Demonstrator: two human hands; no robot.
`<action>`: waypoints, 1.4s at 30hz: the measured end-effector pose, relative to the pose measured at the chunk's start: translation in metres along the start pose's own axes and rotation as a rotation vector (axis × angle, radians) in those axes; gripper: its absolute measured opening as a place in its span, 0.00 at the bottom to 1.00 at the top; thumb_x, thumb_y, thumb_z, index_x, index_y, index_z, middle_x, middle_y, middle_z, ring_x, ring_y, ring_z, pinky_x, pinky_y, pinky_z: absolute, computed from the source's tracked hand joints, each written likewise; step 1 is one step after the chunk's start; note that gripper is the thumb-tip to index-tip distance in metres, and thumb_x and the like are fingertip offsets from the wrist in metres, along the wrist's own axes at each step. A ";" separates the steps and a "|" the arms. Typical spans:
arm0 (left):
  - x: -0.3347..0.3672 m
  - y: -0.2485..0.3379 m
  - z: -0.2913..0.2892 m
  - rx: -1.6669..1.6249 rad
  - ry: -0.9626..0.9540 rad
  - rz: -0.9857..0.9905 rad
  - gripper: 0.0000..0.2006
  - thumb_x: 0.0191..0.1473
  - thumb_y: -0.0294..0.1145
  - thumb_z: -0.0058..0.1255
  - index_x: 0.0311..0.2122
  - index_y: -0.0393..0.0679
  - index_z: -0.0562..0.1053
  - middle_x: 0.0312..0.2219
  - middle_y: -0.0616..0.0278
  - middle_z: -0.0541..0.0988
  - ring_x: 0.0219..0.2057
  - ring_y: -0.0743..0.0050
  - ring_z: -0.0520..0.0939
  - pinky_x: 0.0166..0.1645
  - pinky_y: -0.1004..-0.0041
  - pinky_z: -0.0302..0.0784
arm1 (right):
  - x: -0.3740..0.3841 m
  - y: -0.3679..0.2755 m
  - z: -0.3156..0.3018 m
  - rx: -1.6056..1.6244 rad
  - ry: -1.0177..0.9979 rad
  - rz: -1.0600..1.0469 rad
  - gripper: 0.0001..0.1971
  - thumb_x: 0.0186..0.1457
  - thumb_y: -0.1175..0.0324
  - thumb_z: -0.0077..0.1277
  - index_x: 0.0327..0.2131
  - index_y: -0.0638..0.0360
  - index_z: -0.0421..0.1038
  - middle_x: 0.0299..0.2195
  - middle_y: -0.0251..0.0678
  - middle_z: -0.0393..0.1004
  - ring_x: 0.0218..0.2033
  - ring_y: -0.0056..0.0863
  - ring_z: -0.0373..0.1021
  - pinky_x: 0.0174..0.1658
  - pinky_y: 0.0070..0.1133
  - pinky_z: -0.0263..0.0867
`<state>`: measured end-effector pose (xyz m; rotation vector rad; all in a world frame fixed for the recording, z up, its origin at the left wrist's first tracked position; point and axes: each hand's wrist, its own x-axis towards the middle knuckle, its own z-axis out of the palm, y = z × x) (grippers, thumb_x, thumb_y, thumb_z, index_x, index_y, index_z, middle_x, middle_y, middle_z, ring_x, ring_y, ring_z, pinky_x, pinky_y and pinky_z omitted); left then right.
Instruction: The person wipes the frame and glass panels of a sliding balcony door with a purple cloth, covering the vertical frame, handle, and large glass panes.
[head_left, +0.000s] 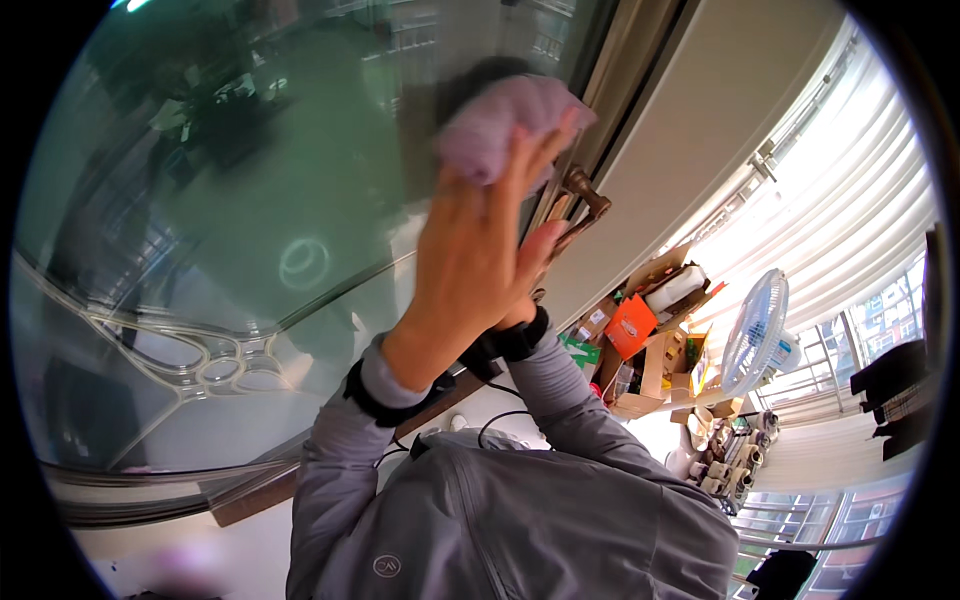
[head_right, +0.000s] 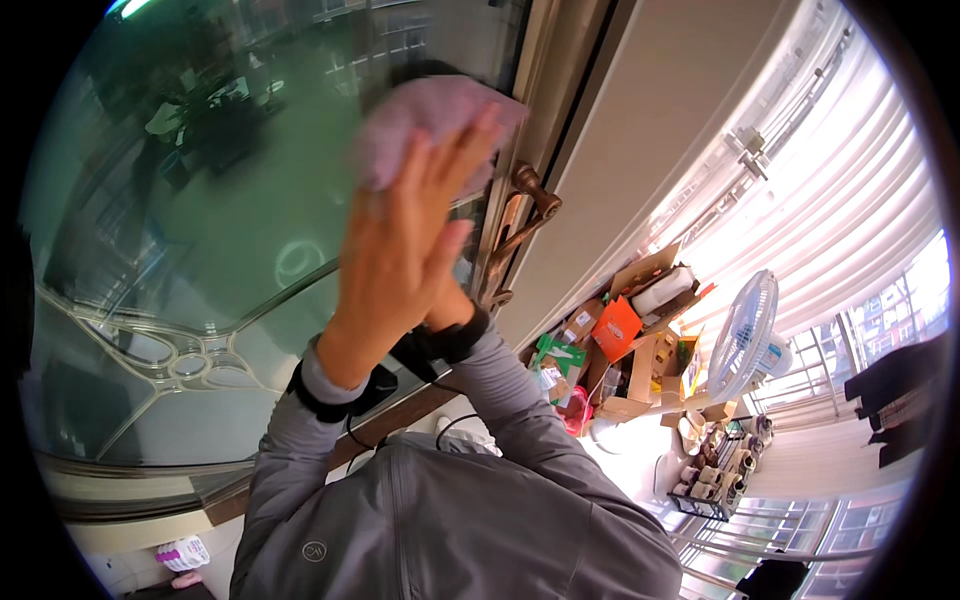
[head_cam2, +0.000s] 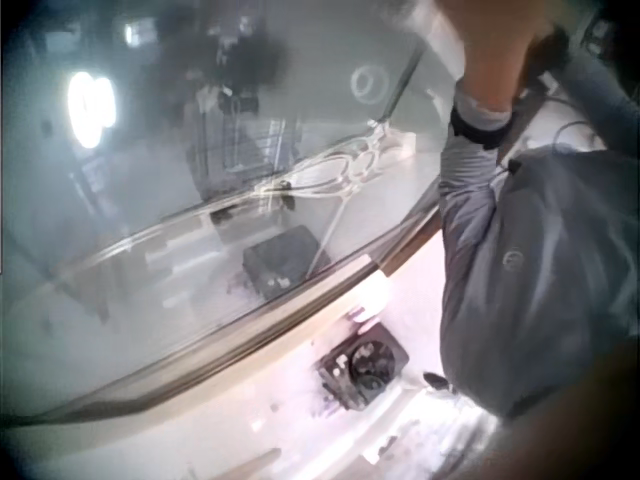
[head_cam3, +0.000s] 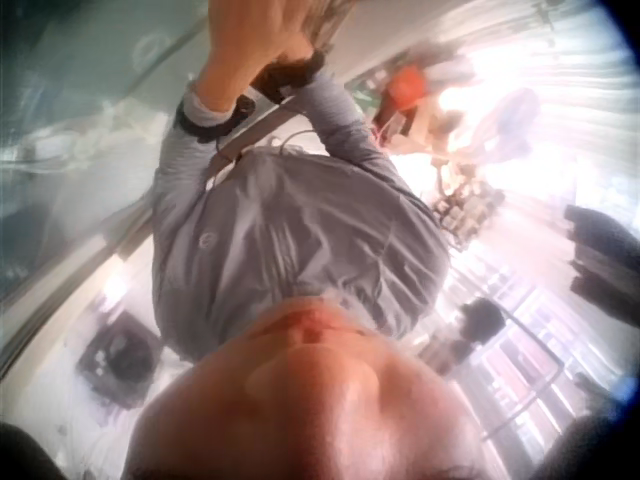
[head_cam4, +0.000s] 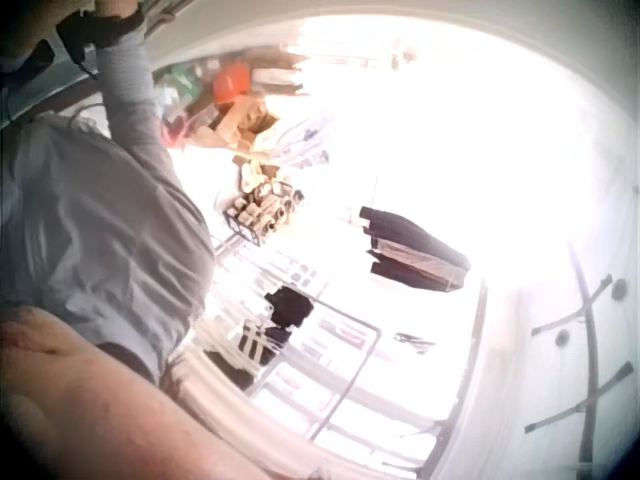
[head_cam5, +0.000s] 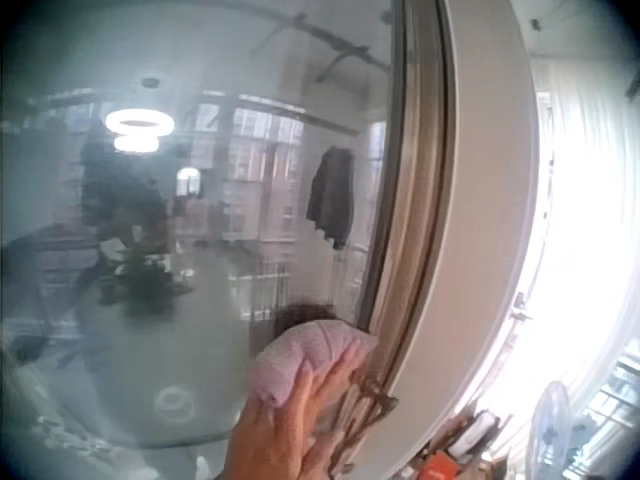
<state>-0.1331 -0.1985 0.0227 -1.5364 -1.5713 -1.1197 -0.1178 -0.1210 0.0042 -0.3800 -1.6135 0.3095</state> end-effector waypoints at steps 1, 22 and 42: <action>-0.010 -0.006 -0.017 -0.035 0.080 -0.068 0.32 0.50 0.45 0.43 0.55 0.35 0.54 0.46 0.44 0.66 0.43 0.43 0.68 0.51 0.60 0.61 | -0.002 -0.021 0.012 0.030 -0.029 -0.042 0.31 0.42 0.54 0.47 0.52 0.48 0.59 0.59 0.46 0.43 0.58 0.59 0.38 0.56 0.49 0.31; 0.060 0.003 -0.005 0.200 0.033 0.131 0.32 0.45 0.33 0.50 0.55 0.33 0.53 0.49 0.37 0.61 0.45 0.38 0.67 0.50 0.57 0.62 | 0.062 -0.010 -0.001 0.117 -0.029 -0.270 0.26 0.45 0.58 0.44 0.50 0.47 0.60 0.57 0.41 0.49 0.59 0.48 0.41 0.59 0.43 0.35; 0.043 0.017 0.035 -0.032 0.060 0.064 0.36 0.43 0.33 0.49 0.56 0.30 0.50 0.48 0.35 0.60 0.45 0.33 0.65 0.50 0.52 0.60 | 0.074 0.033 -0.030 0.041 -0.088 -0.176 0.30 0.53 0.61 0.38 0.58 0.53 0.42 0.60 0.50 0.32 0.58 0.60 0.33 0.57 0.48 0.34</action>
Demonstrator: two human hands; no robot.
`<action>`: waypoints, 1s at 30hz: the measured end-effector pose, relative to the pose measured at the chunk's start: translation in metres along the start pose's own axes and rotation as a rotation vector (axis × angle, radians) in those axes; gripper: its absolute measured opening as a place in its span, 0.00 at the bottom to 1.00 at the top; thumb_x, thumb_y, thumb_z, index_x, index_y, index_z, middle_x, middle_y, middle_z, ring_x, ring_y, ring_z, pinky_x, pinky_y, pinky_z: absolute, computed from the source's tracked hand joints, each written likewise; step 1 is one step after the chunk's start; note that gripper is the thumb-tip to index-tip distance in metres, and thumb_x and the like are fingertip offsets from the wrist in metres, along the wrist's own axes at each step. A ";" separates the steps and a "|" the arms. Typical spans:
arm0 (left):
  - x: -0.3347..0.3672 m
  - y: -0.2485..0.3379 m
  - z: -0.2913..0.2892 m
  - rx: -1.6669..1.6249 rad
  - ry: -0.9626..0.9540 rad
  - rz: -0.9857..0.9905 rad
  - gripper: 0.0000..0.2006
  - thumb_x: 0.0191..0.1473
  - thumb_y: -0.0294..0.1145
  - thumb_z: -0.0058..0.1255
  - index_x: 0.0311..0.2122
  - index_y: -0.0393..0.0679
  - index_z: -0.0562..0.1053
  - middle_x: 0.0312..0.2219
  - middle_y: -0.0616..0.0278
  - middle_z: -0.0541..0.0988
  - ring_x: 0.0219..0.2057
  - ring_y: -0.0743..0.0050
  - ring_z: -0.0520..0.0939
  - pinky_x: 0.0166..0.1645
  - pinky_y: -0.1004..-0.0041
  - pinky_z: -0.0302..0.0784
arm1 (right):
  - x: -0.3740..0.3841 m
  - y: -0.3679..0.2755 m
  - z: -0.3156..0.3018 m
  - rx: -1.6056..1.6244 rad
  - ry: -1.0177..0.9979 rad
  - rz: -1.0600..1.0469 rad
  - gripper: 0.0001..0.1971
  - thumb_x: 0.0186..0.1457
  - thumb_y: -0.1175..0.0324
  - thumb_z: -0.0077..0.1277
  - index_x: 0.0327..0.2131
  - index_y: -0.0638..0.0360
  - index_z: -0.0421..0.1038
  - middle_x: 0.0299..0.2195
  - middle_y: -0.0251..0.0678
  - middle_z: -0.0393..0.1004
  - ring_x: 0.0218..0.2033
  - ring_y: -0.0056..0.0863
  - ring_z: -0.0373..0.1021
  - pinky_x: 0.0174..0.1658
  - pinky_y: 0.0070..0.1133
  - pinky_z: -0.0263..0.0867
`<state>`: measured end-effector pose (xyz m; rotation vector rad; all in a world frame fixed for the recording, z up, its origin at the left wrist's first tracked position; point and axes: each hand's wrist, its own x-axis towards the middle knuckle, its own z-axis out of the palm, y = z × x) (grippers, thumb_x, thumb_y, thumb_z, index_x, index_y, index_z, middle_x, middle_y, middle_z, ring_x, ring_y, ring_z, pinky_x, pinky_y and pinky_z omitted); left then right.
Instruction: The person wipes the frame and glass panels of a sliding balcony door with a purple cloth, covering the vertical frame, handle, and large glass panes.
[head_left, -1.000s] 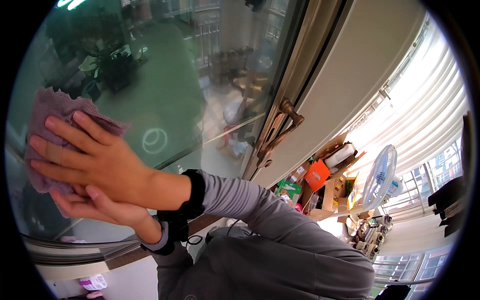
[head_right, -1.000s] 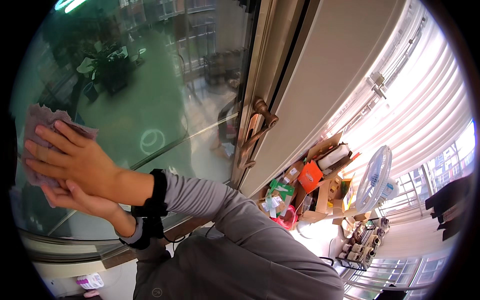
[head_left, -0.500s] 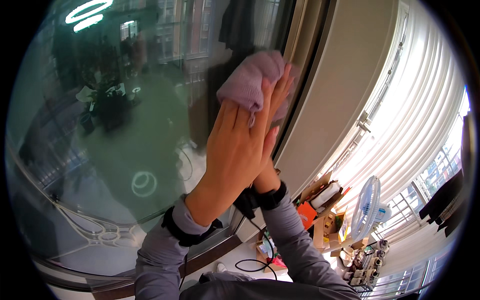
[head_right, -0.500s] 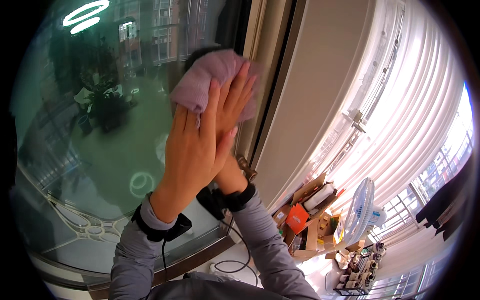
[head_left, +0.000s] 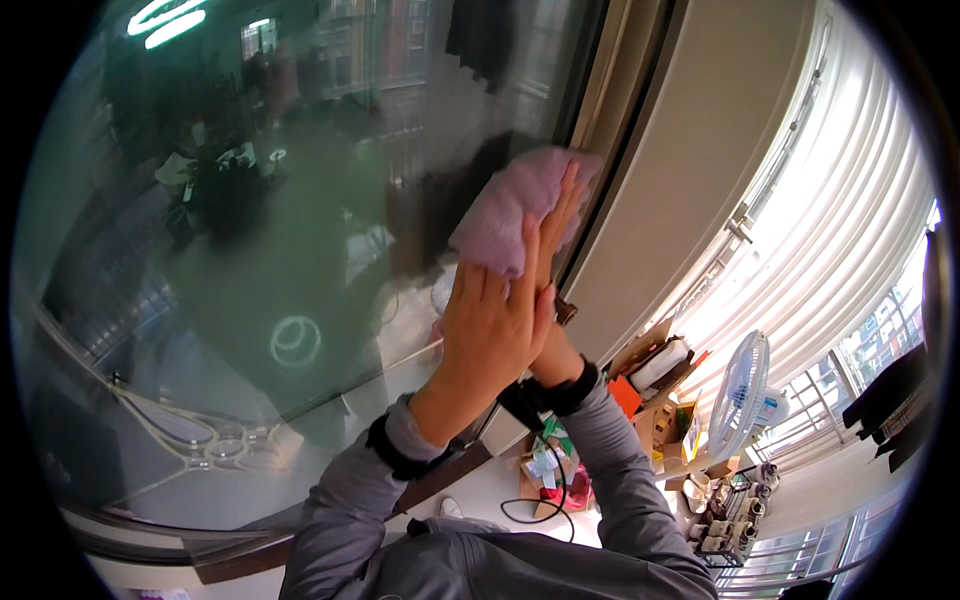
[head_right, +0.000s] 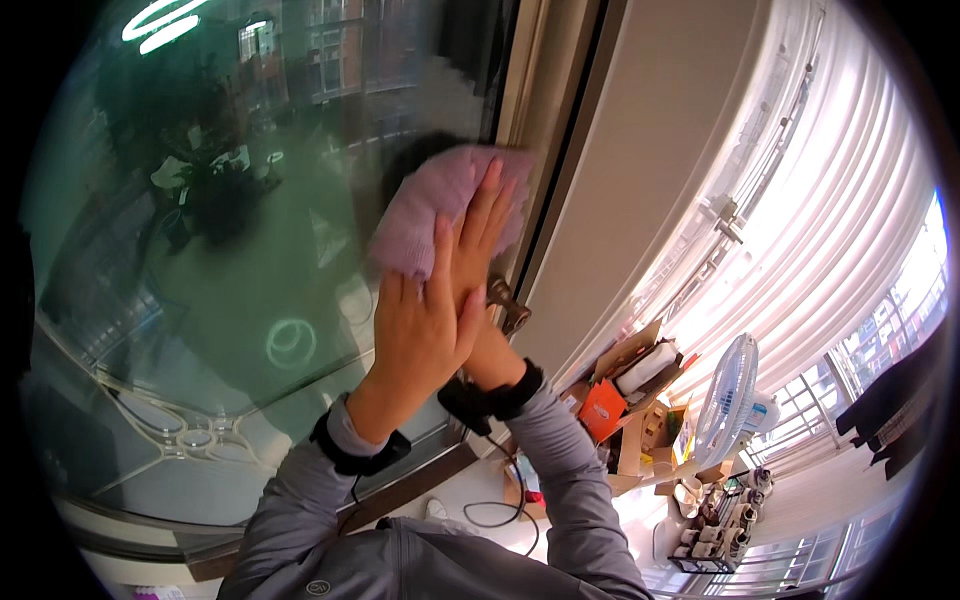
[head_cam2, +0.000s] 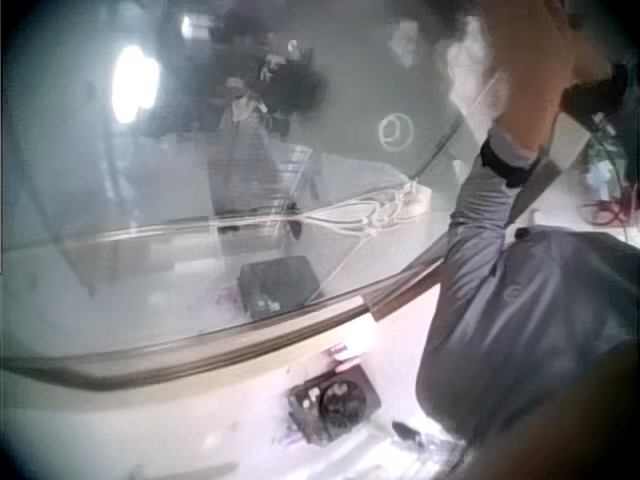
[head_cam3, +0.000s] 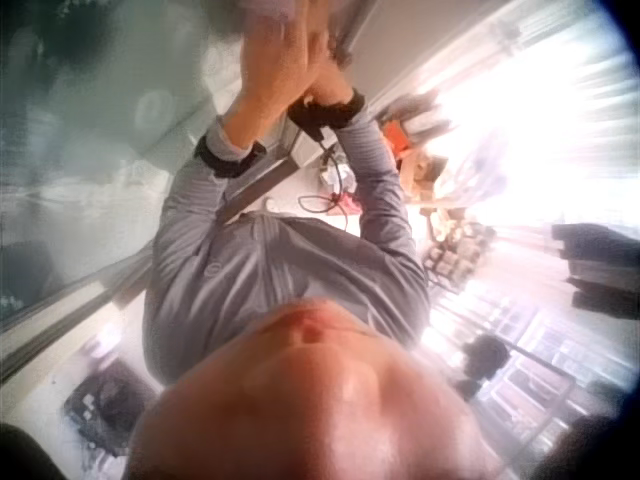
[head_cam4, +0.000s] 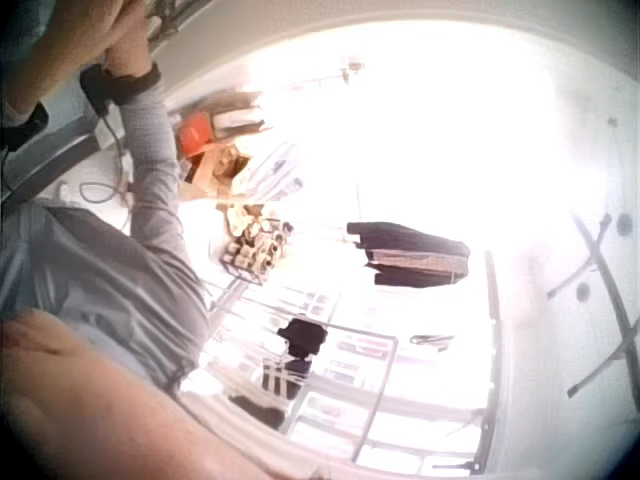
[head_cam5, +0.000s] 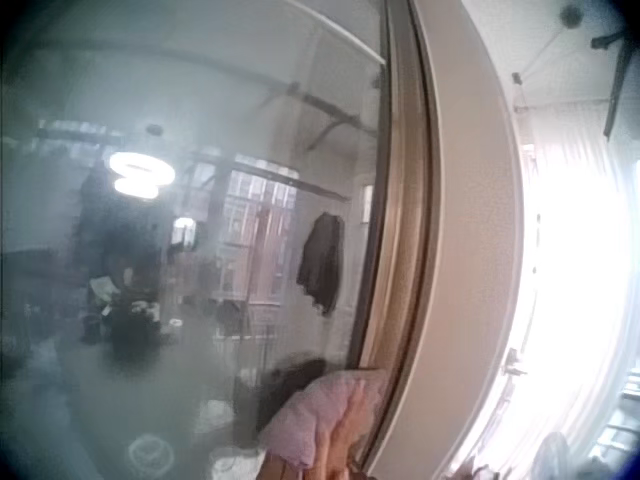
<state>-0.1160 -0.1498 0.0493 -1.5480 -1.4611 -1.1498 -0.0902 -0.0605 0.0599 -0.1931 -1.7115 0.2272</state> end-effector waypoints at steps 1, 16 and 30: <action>0.017 -0.001 -0.005 0.018 0.021 -0.005 0.36 0.43 0.33 0.50 0.56 0.29 0.50 0.47 0.35 0.60 0.45 0.33 0.65 0.50 0.52 0.60 | 0.016 -0.002 0.005 -0.009 0.045 -0.169 0.30 0.53 0.60 0.39 0.58 0.52 0.44 0.60 0.49 0.33 0.58 0.60 0.34 0.56 0.49 0.35; -0.012 -0.052 -0.170 0.076 0.250 -0.141 0.43 0.42 0.38 0.54 0.56 0.26 0.42 0.52 0.34 0.53 0.50 0.40 0.61 0.55 0.58 0.53 | 0.063 -0.168 0.078 -0.031 0.053 -0.543 0.28 0.47 0.55 0.43 0.53 0.44 0.56 0.59 0.41 0.45 0.59 0.54 0.38 0.56 0.51 0.33; -0.047 -0.060 -0.284 0.458 0.730 -0.555 0.37 0.54 0.54 0.29 0.60 0.39 0.39 0.58 0.47 0.42 0.59 0.54 0.49 0.58 0.64 0.48 | 0.053 -0.330 0.128 0.054 -0.029 -0.907 0.21 0.45 0.59 0.42 0.46 0.48 0.62 0.50 0.30 0.59 0.56 0.35 0.46 0.59 0.38 0.37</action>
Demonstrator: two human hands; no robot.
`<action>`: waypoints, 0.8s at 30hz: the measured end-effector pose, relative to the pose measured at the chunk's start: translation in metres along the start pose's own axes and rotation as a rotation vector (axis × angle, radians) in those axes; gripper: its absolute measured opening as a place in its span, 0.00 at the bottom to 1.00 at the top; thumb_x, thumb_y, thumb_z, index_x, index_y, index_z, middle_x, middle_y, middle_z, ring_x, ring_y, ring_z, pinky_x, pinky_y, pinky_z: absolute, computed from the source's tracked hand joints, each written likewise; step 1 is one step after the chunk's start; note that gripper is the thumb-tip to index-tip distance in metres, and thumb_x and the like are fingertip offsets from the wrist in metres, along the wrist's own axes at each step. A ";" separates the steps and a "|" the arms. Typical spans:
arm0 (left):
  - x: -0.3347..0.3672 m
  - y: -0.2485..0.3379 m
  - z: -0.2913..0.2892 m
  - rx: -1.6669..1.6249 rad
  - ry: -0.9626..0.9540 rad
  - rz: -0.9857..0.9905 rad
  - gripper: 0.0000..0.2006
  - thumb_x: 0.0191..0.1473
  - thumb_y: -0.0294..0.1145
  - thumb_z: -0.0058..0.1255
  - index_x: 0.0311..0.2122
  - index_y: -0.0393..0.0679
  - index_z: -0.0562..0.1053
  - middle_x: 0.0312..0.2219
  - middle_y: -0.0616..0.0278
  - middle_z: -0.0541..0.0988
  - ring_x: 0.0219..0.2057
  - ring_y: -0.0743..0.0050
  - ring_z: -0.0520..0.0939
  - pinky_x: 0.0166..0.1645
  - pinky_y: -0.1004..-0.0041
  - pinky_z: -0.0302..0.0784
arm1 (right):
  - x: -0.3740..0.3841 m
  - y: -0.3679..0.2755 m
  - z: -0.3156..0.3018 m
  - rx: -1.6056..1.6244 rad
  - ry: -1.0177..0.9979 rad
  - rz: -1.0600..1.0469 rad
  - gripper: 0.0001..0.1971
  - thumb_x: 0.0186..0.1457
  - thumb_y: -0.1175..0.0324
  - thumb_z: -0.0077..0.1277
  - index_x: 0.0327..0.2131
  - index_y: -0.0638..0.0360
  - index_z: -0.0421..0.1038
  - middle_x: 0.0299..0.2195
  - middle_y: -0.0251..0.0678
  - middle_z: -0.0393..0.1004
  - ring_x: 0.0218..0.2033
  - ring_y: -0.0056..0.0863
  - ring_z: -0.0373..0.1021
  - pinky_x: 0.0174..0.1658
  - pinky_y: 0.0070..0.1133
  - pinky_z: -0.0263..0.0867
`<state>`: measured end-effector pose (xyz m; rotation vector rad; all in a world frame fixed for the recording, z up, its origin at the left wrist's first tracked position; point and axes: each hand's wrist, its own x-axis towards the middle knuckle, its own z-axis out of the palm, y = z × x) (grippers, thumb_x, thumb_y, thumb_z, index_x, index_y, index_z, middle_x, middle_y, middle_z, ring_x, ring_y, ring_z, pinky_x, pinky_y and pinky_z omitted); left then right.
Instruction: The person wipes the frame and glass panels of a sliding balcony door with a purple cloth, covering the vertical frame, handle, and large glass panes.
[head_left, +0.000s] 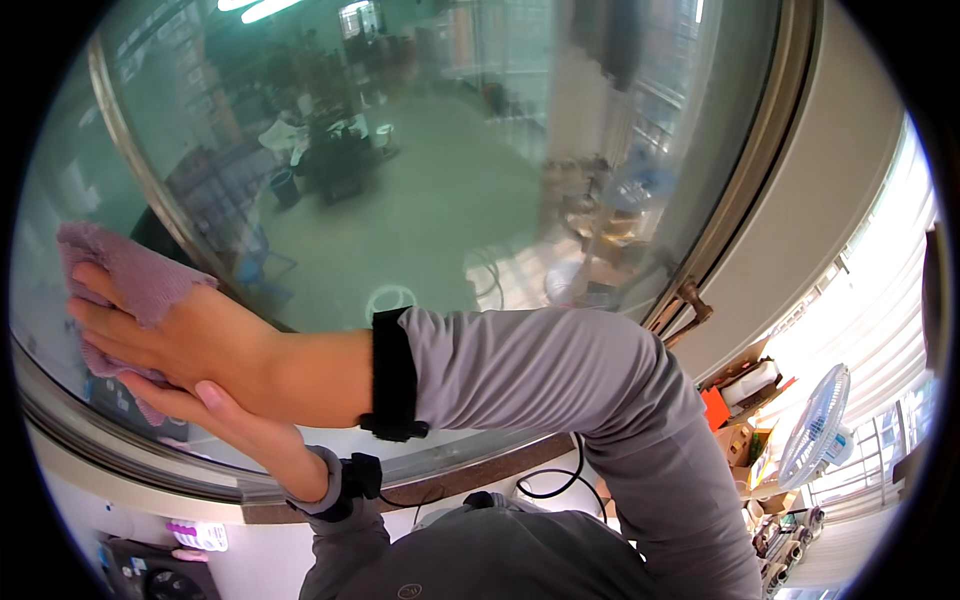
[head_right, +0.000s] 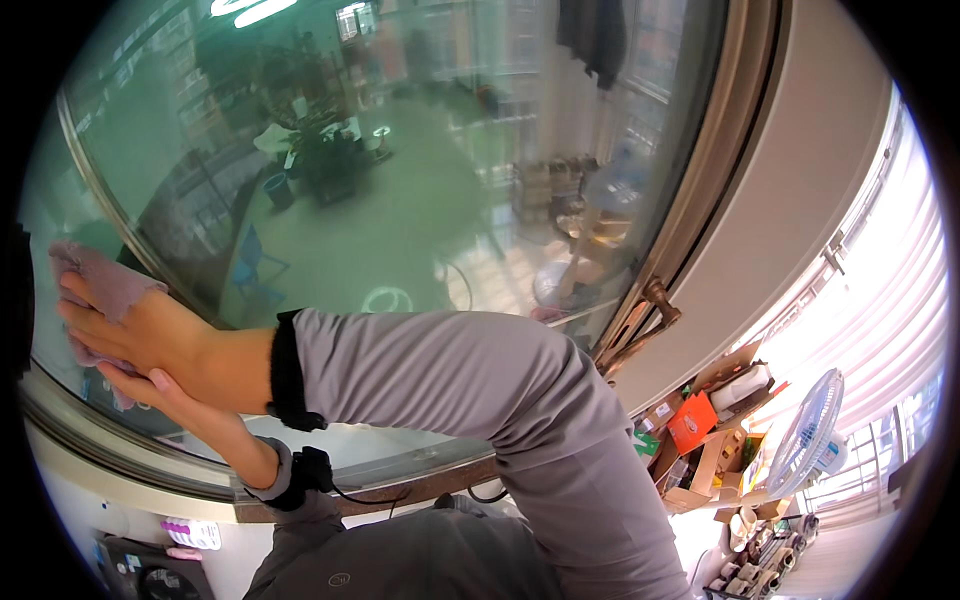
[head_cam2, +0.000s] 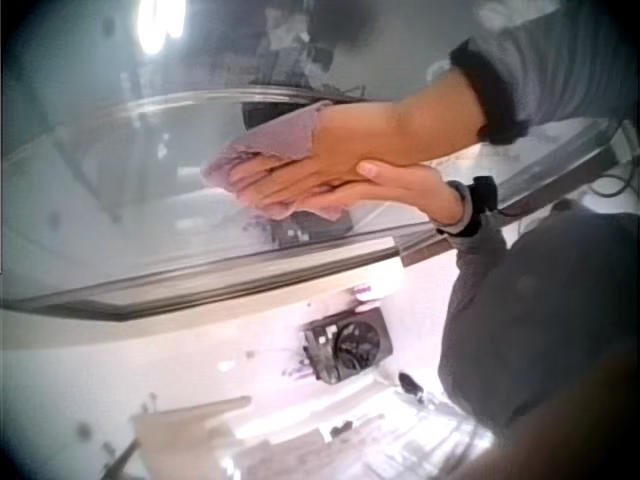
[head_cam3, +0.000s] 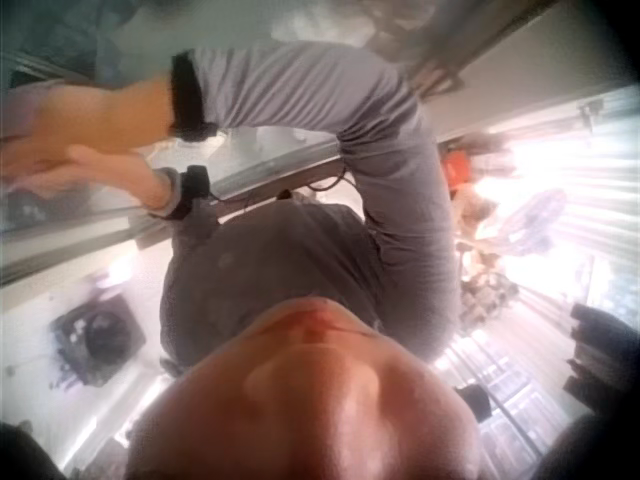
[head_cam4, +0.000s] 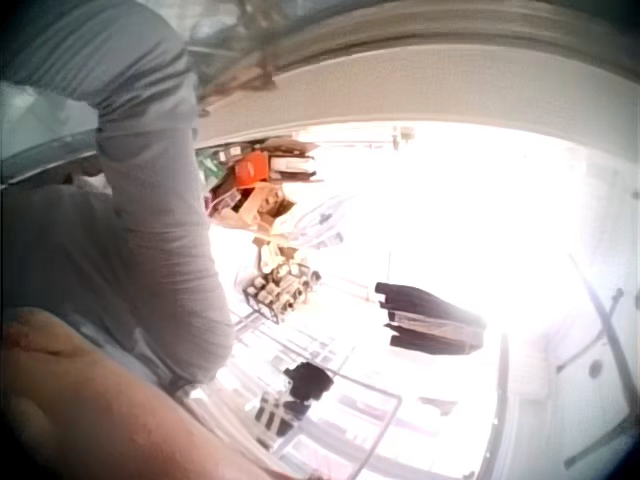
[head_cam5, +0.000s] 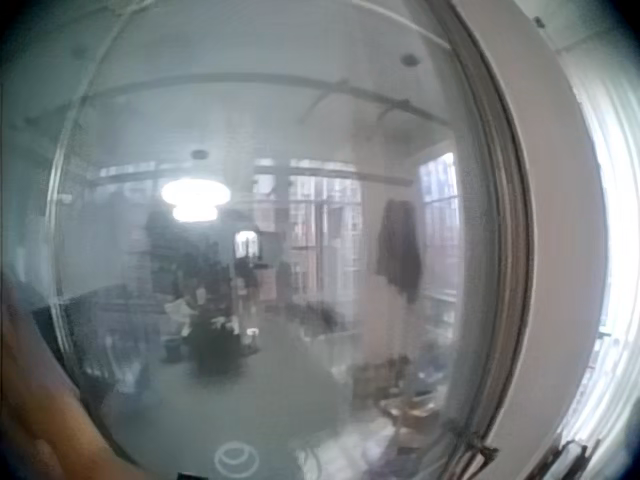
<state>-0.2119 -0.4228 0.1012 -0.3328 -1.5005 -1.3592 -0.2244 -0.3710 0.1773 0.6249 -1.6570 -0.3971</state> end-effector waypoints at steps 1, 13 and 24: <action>0.003 0.005 0.003 0.010 0.010 0.057 0.35 0.55 0.53 0.28 0.59 0.39 0.40 0.58 0.47 0.44 0.58 0.56 0.50 0.58 0.66 0.47 | 0.005 0.006 -0.004 0.000 0.006 0.001 0.21 0.45 0.59 0.42 0.46 0.48 0.62 0.50 0.30 0.59 0.56 0.35 0.46 0.59 0.38 0.37; -0.039 0.104 0.127 -0.317 -0.215 0.476 0.35 0.49 0.32 0.49 0.57 0.33 0.46 0.55 0.43 0.51 0.55 0.53 0.57 0.57 0.65 0.50 | -0.094 0.133 -0.049 0.160 0.266 0.323 0.26 0.46 0.54 0.42 0.52 0.45 0.59 0.56 0.35 0.53 0.58 0.50 0.42 0.57 0.48 0.37; -0.126 0.197 0.220 -0.294 -0.460 0.711 0.42 0.36 0.35 0.54 0.56 0.30 0.49 0.43 0.38 0.62 0.45 0.38 0.63 0.53 0.55 0.57 | -0.232 0.248 -0.135 -0.288 0.244 0.411 0.27 0.50 0.57 0.47 0.52 0.51 0.55 0.57 0.45 0.46 0.58 0.51 0.43 0.56 0.45 0.40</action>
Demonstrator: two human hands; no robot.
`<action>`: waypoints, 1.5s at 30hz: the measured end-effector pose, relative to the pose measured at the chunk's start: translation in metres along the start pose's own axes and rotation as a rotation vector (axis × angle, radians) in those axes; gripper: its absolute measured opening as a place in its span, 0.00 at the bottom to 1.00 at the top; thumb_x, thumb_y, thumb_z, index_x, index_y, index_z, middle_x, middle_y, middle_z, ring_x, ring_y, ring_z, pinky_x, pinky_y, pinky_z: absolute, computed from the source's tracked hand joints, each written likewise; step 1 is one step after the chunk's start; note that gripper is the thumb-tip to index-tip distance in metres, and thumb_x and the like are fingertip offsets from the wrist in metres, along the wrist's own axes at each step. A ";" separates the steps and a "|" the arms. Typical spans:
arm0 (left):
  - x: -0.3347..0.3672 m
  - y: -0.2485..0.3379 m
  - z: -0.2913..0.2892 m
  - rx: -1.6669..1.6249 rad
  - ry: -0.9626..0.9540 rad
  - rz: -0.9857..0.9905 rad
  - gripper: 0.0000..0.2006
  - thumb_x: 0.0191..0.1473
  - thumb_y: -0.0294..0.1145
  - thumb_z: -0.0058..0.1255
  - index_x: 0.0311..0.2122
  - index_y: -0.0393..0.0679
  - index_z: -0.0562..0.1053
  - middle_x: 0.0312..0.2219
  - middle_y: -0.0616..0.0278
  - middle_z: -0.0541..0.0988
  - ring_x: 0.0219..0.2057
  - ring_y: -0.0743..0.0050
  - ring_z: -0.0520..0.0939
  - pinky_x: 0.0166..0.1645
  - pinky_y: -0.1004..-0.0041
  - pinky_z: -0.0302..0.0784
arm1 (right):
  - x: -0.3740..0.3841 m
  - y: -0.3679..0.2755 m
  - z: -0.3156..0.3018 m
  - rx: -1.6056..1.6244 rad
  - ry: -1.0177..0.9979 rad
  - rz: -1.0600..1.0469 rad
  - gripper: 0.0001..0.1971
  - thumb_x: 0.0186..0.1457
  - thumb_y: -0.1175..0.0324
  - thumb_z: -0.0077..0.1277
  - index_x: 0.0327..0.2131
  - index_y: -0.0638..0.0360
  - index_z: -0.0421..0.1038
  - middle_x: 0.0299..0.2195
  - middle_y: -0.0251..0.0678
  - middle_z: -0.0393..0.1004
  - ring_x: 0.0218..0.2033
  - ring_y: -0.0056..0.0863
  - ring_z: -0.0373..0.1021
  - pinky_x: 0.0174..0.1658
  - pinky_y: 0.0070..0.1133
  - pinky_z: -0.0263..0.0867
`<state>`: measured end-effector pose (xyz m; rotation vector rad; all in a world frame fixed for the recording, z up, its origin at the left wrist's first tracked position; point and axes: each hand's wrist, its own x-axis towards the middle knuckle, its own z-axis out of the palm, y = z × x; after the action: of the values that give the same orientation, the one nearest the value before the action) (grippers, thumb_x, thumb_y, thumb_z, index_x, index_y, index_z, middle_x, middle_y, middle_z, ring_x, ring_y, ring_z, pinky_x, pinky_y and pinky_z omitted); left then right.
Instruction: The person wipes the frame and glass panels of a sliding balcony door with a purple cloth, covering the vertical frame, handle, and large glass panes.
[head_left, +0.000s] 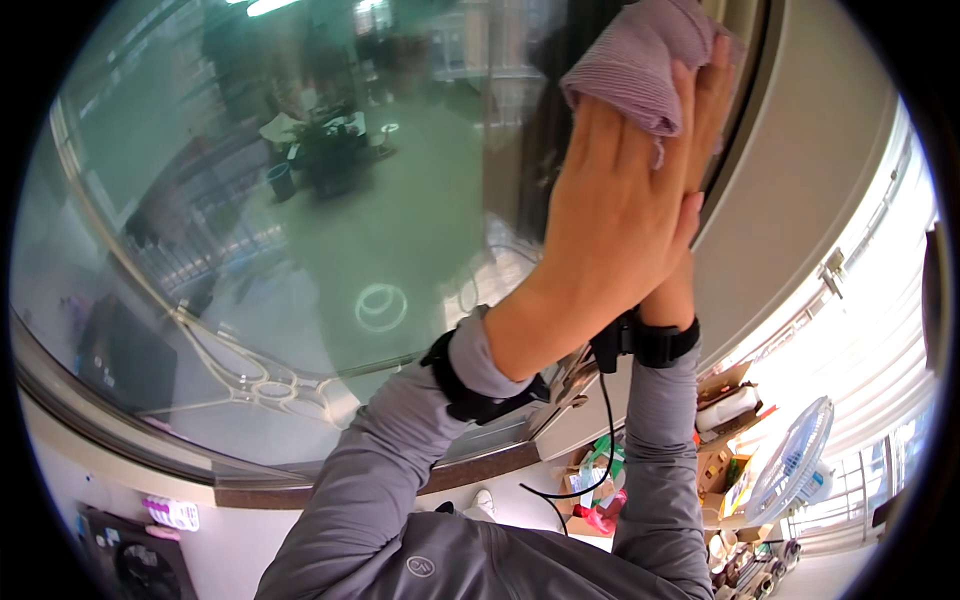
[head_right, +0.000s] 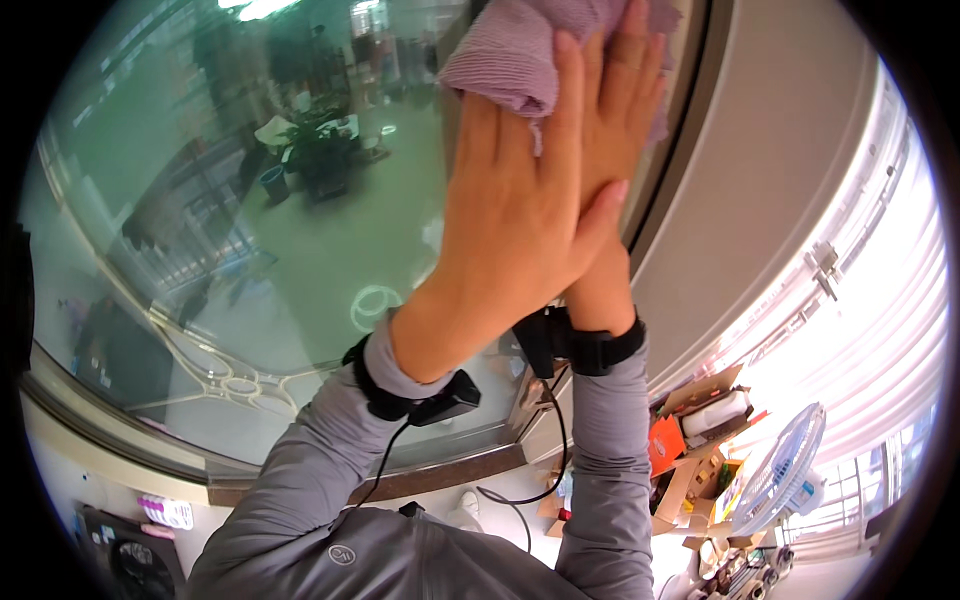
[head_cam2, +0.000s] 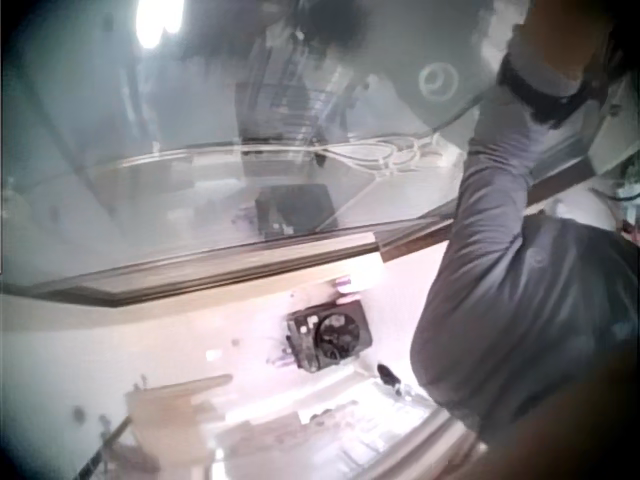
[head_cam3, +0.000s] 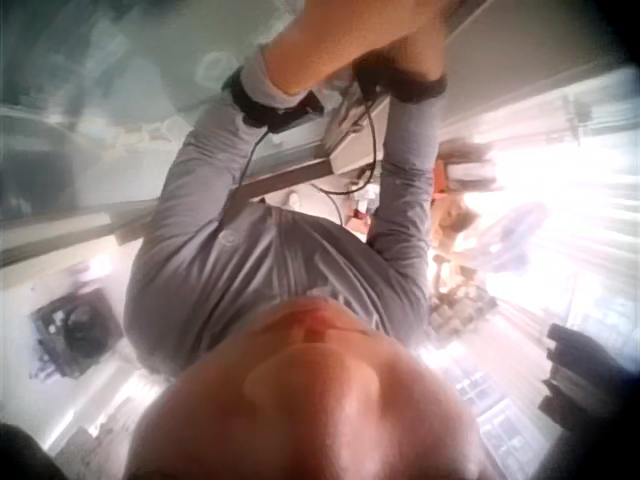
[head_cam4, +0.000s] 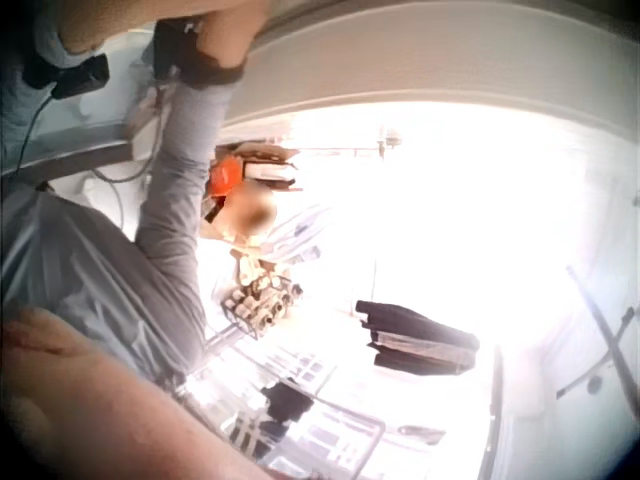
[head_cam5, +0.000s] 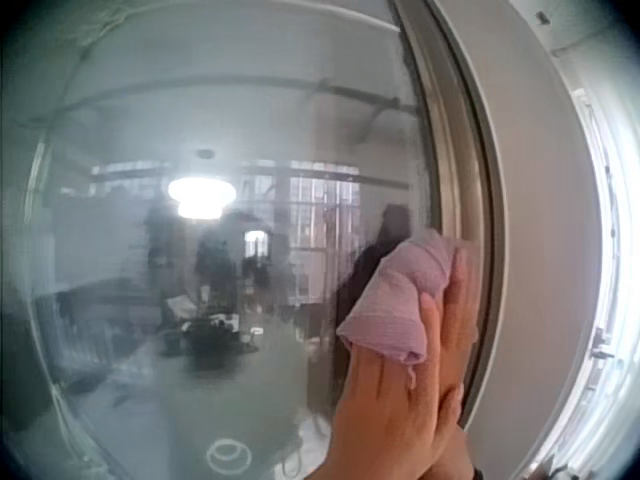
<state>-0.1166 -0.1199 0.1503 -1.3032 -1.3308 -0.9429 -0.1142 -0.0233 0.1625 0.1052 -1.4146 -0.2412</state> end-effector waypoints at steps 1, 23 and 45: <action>-0.003 -0.002 0.001 -0.014 0.015 -0.009 0.42 0.36 0.35 0.54 0.56 0.29 0.49 0.42 0.38 0.63 0.45 0.39 0.63 0.53 0.56 0.57 | -0.003 0.000 0.000 -0.013 0.011 -0.001 0.27 0.50 0.58 0.47 0.53 0.51 0.54 0.58 0.46 0.46 0.58 0.51 0.43 0.56 0.44 0.41; -0.071 -0.158 -0.253 0.091 0.157 0.023 0.41 0.42 0.34 0.51 0.55 0.23 0.43 0.50 0.32 0.54 0.50 0.38 0.59 0.54 0.57 0.55 | 0.086 -0.269 0.095 0.047 -0.086 -0.043 0.30 0.50 0.54 0.43 0.56 0.52 0.51 0.58 0.42 0.45 0.58 0.48 0.43 0.57 0.43 0.39; -0.372 -0.235 -0.534 0.182 -0.199 -0.463 0.45 0.48 0.47 0.44 0.53 0.24 0.31 0.48 0.33 0.60 0.47 0.40 0.66 0.50 0.54 0.59 | -0.069 -0.663 0.112 0.404 -0.533 0.194 0.22 0.44 0.48 0.46 0.47 0.30 0.65 0.46 0.20 0.62 0.50 0.33 0.51 0.48 0.37 0.48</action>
<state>-0.3106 -0.7411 -0.0852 -0.9841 -1.8793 -0.9885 -0.3029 -0.6429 -0.0293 0.2467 -1.9788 0.1975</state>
